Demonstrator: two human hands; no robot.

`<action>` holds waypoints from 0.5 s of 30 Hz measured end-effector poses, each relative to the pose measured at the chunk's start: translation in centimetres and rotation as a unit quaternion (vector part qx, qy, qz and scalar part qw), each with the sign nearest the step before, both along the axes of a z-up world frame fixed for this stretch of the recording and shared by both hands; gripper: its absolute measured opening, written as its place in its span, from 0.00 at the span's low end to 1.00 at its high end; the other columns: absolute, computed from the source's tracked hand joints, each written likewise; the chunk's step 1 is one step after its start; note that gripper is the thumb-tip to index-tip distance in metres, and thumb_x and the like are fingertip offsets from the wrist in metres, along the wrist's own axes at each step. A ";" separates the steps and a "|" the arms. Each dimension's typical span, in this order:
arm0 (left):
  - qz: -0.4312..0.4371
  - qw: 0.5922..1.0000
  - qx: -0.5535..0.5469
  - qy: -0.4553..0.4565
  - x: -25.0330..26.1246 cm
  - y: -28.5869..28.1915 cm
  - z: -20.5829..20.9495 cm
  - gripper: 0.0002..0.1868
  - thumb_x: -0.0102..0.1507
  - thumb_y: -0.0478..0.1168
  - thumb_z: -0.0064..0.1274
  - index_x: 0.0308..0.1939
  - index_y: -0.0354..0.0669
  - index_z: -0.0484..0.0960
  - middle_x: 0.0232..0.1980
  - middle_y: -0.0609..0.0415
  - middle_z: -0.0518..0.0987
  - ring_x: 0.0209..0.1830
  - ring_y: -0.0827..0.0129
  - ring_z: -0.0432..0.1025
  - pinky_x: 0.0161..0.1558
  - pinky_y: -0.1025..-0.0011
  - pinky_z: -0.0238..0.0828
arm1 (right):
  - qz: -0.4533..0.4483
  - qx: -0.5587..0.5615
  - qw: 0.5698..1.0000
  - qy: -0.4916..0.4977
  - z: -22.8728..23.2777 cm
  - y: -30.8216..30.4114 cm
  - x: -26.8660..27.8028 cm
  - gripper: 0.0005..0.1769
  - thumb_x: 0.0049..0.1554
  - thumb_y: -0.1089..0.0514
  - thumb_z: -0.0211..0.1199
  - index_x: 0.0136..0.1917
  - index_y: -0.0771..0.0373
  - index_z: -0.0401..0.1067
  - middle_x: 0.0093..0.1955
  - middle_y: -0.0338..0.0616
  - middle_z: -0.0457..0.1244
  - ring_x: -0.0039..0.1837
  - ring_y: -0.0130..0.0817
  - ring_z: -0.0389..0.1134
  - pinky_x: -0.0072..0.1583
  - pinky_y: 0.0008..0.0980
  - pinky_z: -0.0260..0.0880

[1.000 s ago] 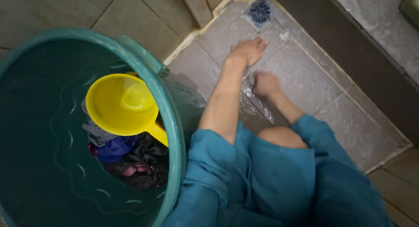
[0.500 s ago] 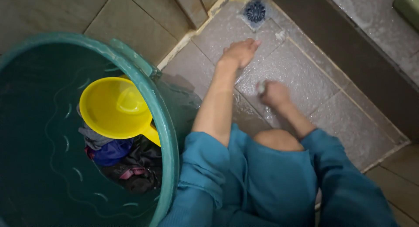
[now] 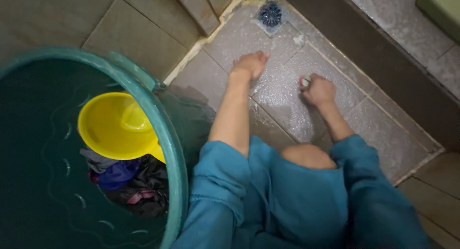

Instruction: Scrubbing floor tiles in a bathroom using a brush and soapy water.

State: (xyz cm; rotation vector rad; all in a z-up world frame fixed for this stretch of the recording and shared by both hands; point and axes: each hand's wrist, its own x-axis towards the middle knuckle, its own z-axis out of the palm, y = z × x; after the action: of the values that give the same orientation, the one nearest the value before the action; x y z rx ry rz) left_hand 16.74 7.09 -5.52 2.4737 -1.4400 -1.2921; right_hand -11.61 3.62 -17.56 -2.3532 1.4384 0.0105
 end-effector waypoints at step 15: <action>0.008 1.000 -0.015 0.005 -0.5 -0.8 0.2 0.35 0.69 0.66 0.26 0.75 0.58 0.64 0.78 0.53 0.63 0.79 0.52 0.55 0.77 0.41 0.40 | 0.026 0.044 0.996 0.076 0.6 7.5 -6.3 0.17 0.48 0.50 0.66 0.49 0.59 0.76 0.50 0.58 0.71 0.51 0.59 0.73 0.53 0.55 0.74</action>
State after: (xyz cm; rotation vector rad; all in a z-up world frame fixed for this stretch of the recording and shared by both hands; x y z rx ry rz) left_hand 16.21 6.31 -5.29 2.4515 -1.4246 -1.2681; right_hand -17.92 11.15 -16.92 -2.3601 1.4138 0.2671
